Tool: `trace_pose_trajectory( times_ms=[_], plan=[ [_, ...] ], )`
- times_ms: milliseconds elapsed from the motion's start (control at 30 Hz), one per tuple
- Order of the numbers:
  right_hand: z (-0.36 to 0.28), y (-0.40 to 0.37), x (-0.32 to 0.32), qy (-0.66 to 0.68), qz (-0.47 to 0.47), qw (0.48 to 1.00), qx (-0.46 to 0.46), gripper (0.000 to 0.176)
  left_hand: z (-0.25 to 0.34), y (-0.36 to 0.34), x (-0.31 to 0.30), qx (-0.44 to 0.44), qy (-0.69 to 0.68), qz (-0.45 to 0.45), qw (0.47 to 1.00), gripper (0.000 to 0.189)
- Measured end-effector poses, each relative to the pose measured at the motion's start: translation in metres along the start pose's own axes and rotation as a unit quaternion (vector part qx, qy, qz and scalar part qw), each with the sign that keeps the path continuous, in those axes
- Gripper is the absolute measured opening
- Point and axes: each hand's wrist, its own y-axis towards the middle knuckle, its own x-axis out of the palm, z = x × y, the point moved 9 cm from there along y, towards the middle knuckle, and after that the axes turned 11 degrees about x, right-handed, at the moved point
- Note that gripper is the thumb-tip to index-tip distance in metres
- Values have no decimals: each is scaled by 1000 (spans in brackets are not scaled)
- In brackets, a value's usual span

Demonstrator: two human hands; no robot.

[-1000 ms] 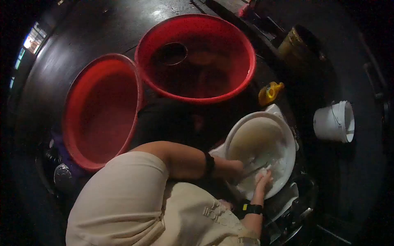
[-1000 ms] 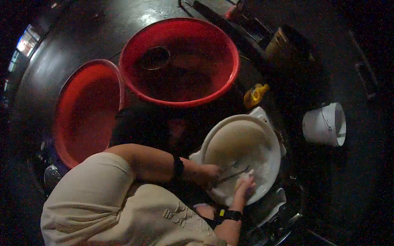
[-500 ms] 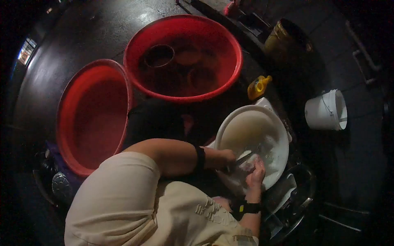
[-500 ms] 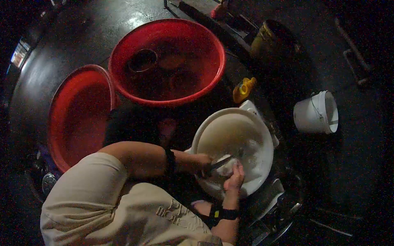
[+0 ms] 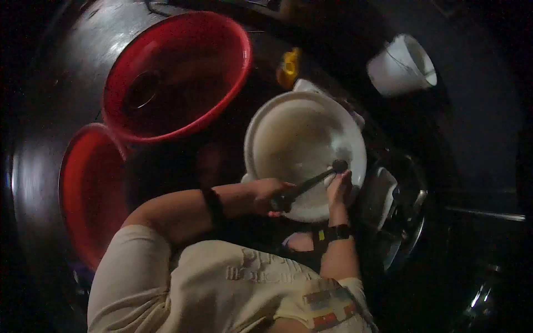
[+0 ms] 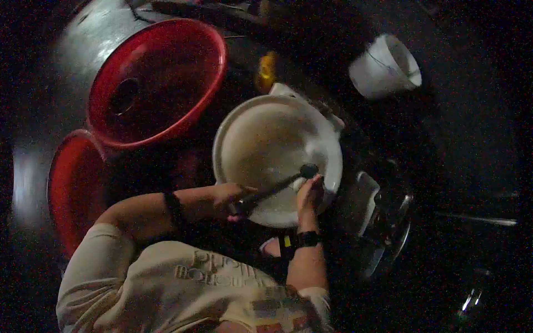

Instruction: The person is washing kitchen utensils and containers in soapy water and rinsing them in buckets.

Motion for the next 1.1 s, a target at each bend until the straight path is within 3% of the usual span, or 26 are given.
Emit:
trace_pose_trajectory(
  times_ms=[33, 100, 167, 233, 300, 367, 433, 500, 533, 567, 600, 700, 733, 833, 867, 967, 1033, 1100],
  plan=[
    [20, 2, 7, 75, -103, 987, 95, 35, 8, -8, 3, -5, 13, -5, 1000, 25],
    [26, -14, 21, 233, -297, 888, 263, 52, 17, -20, 6, -7, 36, -10, 999, 27],
    [-3, -16, 21, 18, -251, 963, 96, 46, 30, -20, 10, 17, 7, 18, 1000, 26],
    [-44, -45, 22, -131, -288, 949, -21, 42, 34, -20, 10, 27, -33, 23, 999, 24],
    [-90, -79, -6, -200, -408, 887, -82, 44, 32, -18, 10, 22, -78, 2, 997, 21],
    [-60, -77, 30, -94, -344, 930, -88, 41, 31, -13, 7, 32, -61, -27, 997, 19],
    [-22, -65, 62, 15, -323, 946, -29, 37, 36, -15, 14, 46, -84, -48, 994, 20],
    [10, -47, 78, 127, -340, 927, 93, 30, 38, -17, 9, 35, -65, -5, 997, 22],
    [8, -42, 70, 301, -364, 863, 181, 26, 39, -17, 7, 31, -56, 16, 998, 23],
    [4, -36, 63, 462, -375, 760, 260, 21, 42, -16, 7, 48, -58, 22, 997, 24],
    [-11, -33, 47, 603, -371, 625, 329, 17, 45, -16, 7, 64, -61, 28, 996, 25],
    [-85, -45, -30, 673, -406, 474, 397, 13, 48, -12, 2, 105, 16, 15, 994, 28],
    [-91, -51, -16, 689, -445, 454, 349, 13, 50, -11, 4, 116, 57, 3, 992, 29],
    [-108, -71, -21, 560, -415, 669, 257, 19, 51, -15, 16, 129, 111, 1, 985, 39],
    [-101, -72, -7, 546, -377, 701, 262, 21, 50, -16, 18, 132, 140, -11, 981, 39],
    [-99, -65, -37, 563, -332, 673, 346, 23, 42, -17, 21, 119, 171, -42, 977, 41],
    [-50, -53, 25, 518, -368, 684, 360, 24, 35, -19, 23, 84, 116, -40, 989, 44],
    [-42, -48, 13, 467, -329, 693, 440, 24, 43, -25, 29, 110, 214, -56, 969, 47]
  ],
)
